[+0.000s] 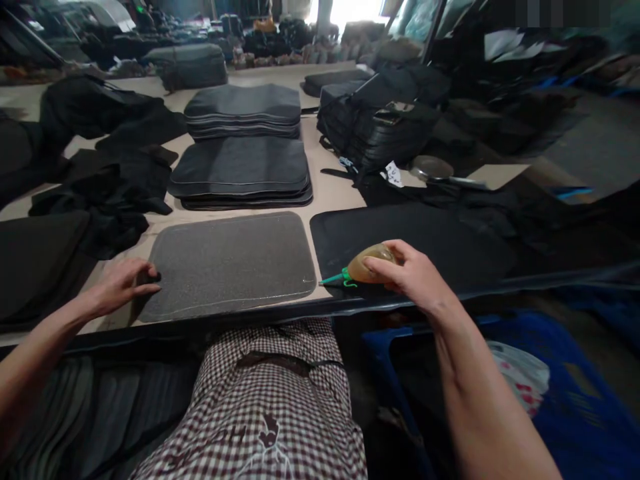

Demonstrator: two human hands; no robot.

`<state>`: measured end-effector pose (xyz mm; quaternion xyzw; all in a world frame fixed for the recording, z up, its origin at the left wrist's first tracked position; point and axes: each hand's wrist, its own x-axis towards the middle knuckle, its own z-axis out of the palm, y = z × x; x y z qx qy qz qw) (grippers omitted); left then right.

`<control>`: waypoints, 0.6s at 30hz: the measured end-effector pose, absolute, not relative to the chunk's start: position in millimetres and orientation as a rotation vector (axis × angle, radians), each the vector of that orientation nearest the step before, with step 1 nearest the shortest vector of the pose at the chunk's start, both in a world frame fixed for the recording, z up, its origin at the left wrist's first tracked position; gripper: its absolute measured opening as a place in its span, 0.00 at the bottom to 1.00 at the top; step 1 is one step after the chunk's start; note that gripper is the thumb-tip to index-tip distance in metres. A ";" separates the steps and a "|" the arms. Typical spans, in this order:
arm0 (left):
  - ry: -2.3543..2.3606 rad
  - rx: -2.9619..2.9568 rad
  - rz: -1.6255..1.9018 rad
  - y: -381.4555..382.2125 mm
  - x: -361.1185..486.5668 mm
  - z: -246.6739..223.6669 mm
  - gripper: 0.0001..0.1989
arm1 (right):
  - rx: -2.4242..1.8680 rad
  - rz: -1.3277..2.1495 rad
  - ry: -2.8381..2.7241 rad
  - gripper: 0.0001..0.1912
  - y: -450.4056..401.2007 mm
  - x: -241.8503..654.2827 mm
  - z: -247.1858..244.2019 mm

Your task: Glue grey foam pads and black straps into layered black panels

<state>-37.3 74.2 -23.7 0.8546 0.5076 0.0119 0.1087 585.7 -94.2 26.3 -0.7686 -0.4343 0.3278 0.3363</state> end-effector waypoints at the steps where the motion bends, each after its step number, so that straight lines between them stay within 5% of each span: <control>1: 1.493 2.523 0.070 75.4 -32.8 -21.5 0.19 | -1.987 0.832 -1.099 0.28 -92.9 588.4 25.0; 7: 1.379 2.580 0.258 78.2 27.9 -13.7 0.22 | -1.744 0.706 -0.983 0.30 -52.1 568.4 7.4; 18: 1.412 2.715 0.037 76.6 85.9 -29.5 0.20 | -1.875 0.490 -1.054 0.36 -5.2 557.9 -8.6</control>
